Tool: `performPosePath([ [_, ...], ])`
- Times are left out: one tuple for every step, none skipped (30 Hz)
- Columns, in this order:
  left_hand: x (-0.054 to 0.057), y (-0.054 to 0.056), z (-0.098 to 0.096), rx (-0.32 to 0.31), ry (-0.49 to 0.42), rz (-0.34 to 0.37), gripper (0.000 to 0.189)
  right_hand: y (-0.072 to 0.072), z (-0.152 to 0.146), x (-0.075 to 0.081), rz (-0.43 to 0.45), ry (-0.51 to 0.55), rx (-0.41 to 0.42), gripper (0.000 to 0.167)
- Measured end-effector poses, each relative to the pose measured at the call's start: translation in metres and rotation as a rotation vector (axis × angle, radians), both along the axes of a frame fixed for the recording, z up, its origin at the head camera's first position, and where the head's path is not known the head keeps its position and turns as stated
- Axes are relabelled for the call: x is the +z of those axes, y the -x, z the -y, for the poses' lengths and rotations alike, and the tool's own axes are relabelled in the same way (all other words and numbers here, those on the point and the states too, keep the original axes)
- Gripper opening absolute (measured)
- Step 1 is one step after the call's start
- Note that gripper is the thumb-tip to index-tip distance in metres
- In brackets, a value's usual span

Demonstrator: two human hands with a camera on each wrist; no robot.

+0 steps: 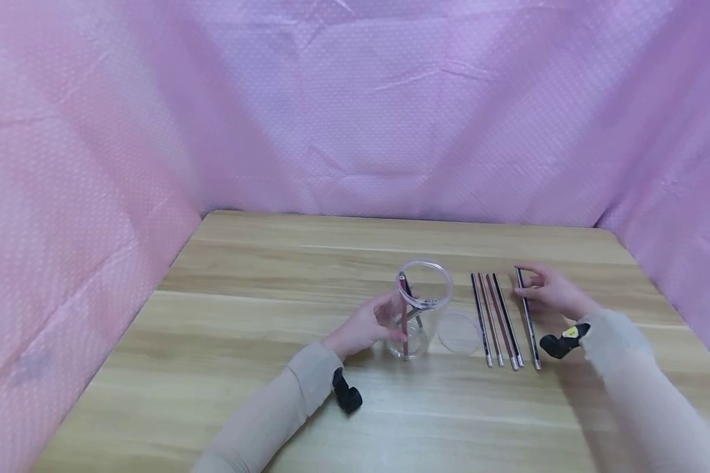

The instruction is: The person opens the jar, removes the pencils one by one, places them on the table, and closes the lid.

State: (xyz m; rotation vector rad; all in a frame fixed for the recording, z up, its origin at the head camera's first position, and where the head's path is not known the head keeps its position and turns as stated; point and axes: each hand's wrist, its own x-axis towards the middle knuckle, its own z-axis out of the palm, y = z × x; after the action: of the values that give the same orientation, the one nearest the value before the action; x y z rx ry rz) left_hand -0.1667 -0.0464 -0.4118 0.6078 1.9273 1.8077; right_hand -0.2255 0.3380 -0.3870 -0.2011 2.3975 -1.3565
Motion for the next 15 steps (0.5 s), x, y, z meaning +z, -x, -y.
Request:
performPosePath([
  [0.0003, 0.0000, -0.0008, -0.006, -0.003, 0.000, 0.078, -0.0005, -0.0008, -0.0015, 0.014, 0.020, 0.000, 0.069],
  [0.0006, -0.0002, -0.0016, -0.015, -0.015, -0.003, 0.078, -0.0008, -0.0016, -0.0029, 0.021, 0.026, -0.001, 0.068],
  [0.0005, -0.0001, -0.0024, -0.021, -0.022, -0.004, 0.078, -0.0012, -0.0021, -0.0039, 0.027, 0.033, 0.000, 0.068],
  [0.0007, -0.0001, -0.0032, -0.030, -0.035, -0.004, 0.078, -0.0014, -0.0023, -0.0048, 0.031, 0.031, -0.003, 0.068],
  [0.0006, -0.0002, -0.0037, -0.035, -0.044, -0.005, 0.078, -0.0016, -0.0022, -0.0053, 0.033, 0.028, -0.003, 0.068],
  [0.0006, -0.0004, -0.0042, -0.036, -0.050, -0.006, 0.078, -0.0014, -0.0022, -0.0060, 0.030, 0.019, -0.005, 0.068],
  [0.0005, -0.0006, -0.0045, -0.039, -0.058, -0.007, 0.077, -0.0010, -0.0020, -0.0066, 0.027, 0.008, -0.001, 0.068],
  [0.0007, -0.0008, -0.0047, -0.040, -0.061, -0.006, 0.078, -0.0004, -0.0018, -0.0072, 0.027, -0.007, -0.002, 0.068],
  [0.0006, -0.0009, -0.0048, -0.040, -0.058, -0.004, 0.078, 0.0002, -0.0015, -0.0076, 0.022, -0.025, 0.000, 0.068],
  [0.0005, -0.0011, -0.0047, -0.040, -0.058, -0.003, 0.078, 0.0011, -0.0013, -0.0083, 0.023, -0.036, -0.005, 0.069],
  [0.0003, -0.0013, -0.0048, -0.039, -0.054, -0.002, 0.078, 0.0019, -0.0010, -0.0089, 0.020, -0.047, -0.003, 0.069],
  [0.0006, -0.0017, -0.0049, -0.039, -0.059, -0.001, 0.078, 0.0029, -0.0008, -0.0096, 0.018, -0.059, -0.004, 0.069],
  [0.0006, -0.0016, -0.0049, -0.040, -0.058, 0.000, 0.078, 0.0039, -0.0005, -0.0100, 0.014, -0.070, -0.003, 0.069],
  [0.0004, -0.0013, -0.0049, -0.038, -0.053, 0.000, 0.078, 0.0051, 0.0000, -0.0104, 0.013, -0.078, -0.011, 0.069],
  [0.0006, -0.0010, -0.0049, -0.036, -0.051, -0.002, 0.078, 0.0063, 0.0007, -0.0105, 0.009, -0.086, -0.016, 0.069],
])
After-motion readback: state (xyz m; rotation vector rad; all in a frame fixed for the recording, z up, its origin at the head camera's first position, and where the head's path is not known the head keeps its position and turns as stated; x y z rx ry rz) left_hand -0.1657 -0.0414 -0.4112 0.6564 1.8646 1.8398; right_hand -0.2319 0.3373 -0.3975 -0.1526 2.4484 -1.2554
